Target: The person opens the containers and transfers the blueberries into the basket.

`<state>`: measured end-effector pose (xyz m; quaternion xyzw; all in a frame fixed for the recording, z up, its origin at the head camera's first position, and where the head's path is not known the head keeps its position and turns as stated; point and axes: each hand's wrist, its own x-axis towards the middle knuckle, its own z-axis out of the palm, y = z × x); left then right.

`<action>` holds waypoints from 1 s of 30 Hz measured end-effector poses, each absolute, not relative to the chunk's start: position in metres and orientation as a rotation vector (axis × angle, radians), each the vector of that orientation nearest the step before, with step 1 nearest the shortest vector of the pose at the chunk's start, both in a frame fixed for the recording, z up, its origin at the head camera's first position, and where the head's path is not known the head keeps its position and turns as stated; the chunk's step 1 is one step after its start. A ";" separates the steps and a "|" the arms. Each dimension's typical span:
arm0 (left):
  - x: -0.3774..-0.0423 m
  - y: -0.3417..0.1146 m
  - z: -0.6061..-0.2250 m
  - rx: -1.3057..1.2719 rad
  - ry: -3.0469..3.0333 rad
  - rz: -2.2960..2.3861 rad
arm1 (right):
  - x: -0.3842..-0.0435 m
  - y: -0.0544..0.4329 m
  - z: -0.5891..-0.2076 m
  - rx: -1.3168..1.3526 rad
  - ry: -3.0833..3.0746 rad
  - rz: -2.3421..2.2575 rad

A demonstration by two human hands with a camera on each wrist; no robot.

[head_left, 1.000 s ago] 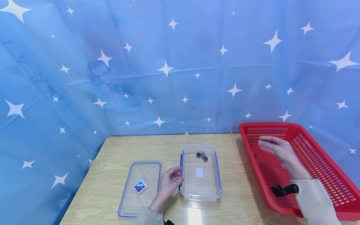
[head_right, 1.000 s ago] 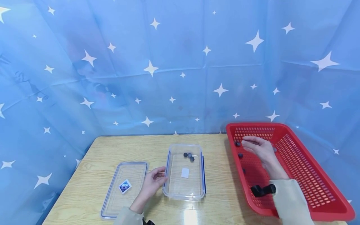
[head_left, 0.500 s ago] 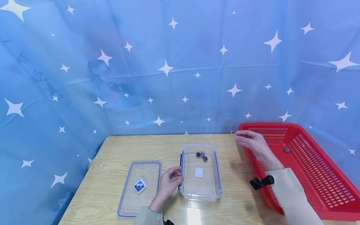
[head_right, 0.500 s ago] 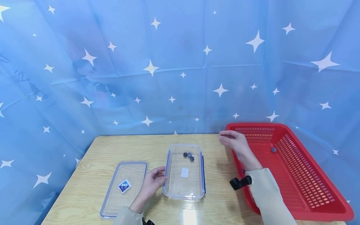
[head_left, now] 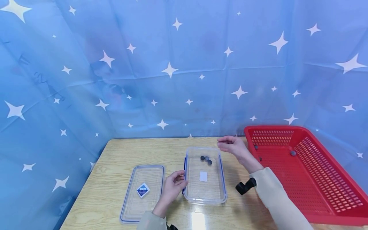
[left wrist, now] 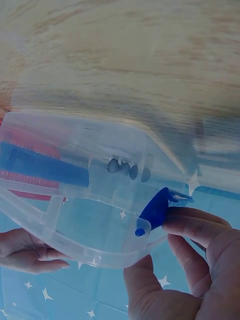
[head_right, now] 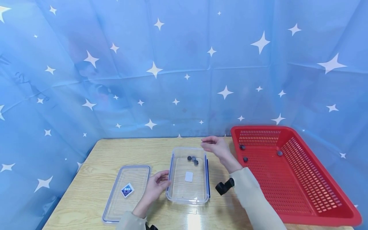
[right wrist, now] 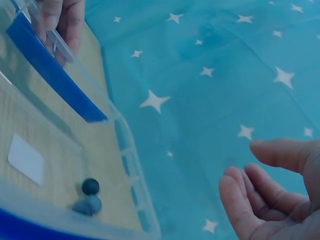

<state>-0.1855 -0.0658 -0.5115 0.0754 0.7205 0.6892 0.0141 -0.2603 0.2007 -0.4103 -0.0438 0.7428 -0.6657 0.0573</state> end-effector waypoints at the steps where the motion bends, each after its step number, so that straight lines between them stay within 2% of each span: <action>1: -0.186 -0.066 -0.512 0.239 2.243 2.149 | -0.261 0.197 -0.412 -0.138 2.251 -2.016; 7: -0.186 -0.066 -0.511 0.247 2.233 2.158 | -0.265 0.179 -0.421 -0.081 2.285 -1.958; 15: -0.177 -0.064 -0.490 0.217 2.218 2.148 | -0.265 0.157 -0.432 0.005 2.268 -1.983; 22: -0.186 -0.066 -0.510 0.228 2.232 2.143 | -0.271 0.143 -0.453 0.138 2.216 -2.019; 30: -0.188 -0.065 -0.512 0.210 2.225 2.143 | -0.271 0.133 -0.465 0.259 2.264 -1.921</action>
